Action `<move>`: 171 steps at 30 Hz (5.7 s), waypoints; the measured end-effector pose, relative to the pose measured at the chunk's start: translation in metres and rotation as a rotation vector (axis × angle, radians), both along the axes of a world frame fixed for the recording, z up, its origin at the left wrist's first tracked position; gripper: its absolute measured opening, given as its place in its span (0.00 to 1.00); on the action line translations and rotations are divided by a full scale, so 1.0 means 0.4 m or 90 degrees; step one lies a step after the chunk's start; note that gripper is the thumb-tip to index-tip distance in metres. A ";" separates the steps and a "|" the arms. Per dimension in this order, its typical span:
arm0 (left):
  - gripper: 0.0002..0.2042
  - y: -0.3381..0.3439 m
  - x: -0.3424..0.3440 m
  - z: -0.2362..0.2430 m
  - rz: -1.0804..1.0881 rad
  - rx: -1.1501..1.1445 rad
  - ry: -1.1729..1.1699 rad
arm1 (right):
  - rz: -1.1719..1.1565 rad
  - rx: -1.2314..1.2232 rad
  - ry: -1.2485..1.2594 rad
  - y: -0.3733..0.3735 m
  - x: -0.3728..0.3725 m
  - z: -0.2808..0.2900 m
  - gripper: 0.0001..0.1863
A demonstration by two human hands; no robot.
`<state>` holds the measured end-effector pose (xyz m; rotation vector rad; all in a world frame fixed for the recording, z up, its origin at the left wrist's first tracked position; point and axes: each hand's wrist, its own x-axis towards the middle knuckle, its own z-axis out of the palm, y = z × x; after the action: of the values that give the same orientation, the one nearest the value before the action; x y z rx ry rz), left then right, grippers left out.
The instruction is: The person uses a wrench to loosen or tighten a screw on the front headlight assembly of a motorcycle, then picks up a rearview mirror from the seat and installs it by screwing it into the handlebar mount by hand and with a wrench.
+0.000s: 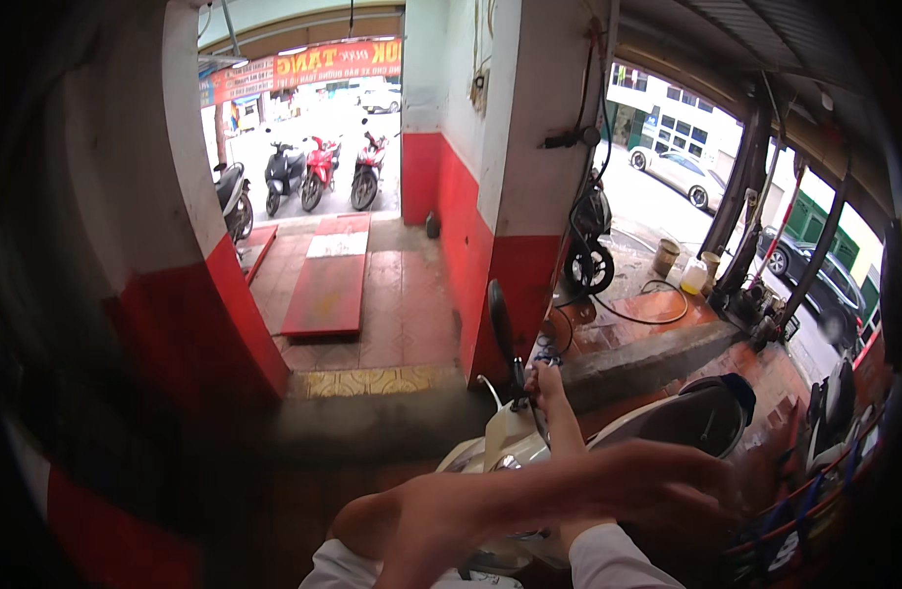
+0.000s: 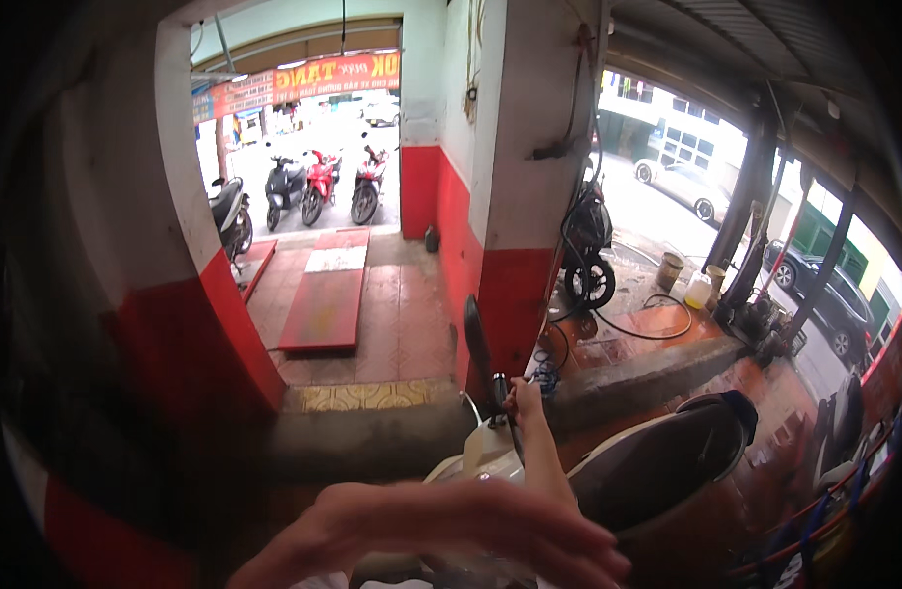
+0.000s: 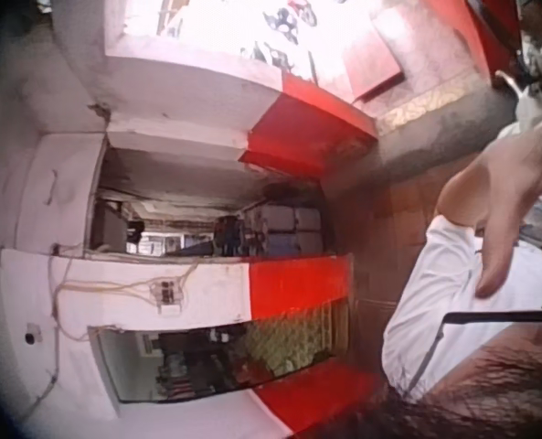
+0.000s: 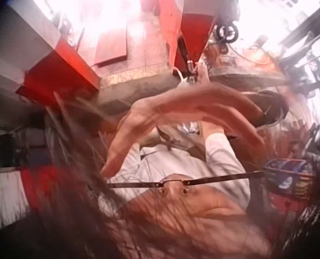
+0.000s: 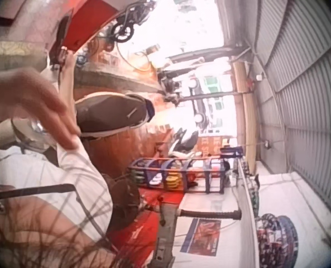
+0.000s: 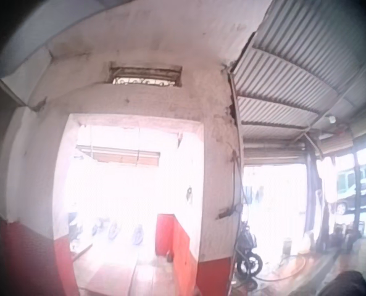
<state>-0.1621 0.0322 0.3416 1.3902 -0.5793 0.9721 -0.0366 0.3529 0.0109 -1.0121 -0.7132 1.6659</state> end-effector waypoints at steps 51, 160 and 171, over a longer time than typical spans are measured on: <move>0.17 0.673 0.057 -0.806 0.757 -0.566 0.207 | -0.041 -0.128 0.262 0.010 0.037 -0.010 0.09; 0.14 0.617 -0.030 -0.727 0.568 -0.394 0.542 | -0.533 0.201 -0.282 0.044 0.187 0.014 0.14; 0.17 0.630 -0.065 -0.625 0.648 -0.195 0.802 | -0.390 0.222 -0.321 -0.026 0.088 0.097 0.15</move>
<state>-0.1880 0.2843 0.0915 1.6715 1.2614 0.6542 -0.0012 0.3427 0.0495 -1.2467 -0.8689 0.7310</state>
